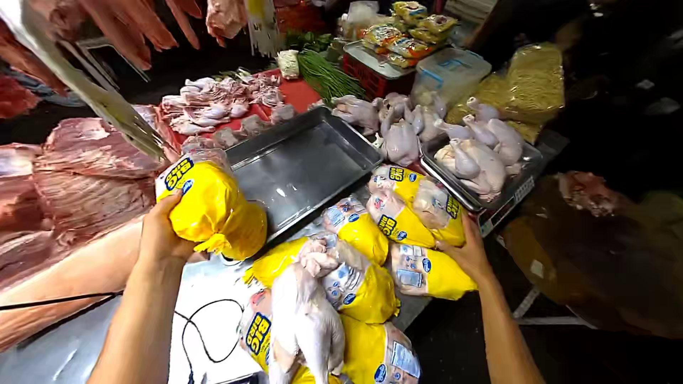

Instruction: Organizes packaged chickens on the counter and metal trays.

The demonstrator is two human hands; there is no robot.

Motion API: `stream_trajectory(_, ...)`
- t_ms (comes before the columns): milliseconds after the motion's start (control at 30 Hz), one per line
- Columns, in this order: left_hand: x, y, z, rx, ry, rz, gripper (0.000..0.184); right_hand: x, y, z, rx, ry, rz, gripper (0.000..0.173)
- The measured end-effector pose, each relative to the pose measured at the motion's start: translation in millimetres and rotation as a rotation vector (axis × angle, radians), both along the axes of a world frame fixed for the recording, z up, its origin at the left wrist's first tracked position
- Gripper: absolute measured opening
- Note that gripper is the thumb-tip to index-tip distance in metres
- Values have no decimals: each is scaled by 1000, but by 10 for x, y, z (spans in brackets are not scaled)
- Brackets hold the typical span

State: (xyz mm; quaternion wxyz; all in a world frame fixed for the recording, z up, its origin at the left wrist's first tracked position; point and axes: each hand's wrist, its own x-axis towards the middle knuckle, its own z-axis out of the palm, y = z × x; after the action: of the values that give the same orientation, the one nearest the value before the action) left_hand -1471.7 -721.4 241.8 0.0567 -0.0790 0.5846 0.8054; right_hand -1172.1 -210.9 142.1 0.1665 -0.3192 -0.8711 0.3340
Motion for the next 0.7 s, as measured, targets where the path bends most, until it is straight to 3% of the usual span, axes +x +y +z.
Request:
stream_trajectory(100,-341,-122,-134,-172,-102,7,29,-237,-34,141,27,-165,90,101)
stream_trajectory(233,-775,-198,-354,-418,-339,38,52,227,88,292,-61,-276,58,65)
stream_trajectory(367,-925,-223,-439,-865,-221,11,53,735,-56,190,-331,-296,33,59)
stream_trajectory(467,-1117,-168,-308,-1152,-45,-16,50,642,-4,173,-254,-213,42,73)
stream_trajectory(600,-1284,204,-255,-1220,205,-232,41,401,152,199,-108,-312,114,95)
stream_trajectory(700,-1413,579,-308,-1304,323,-412,42,241,256,160,-32,-318,188,102)
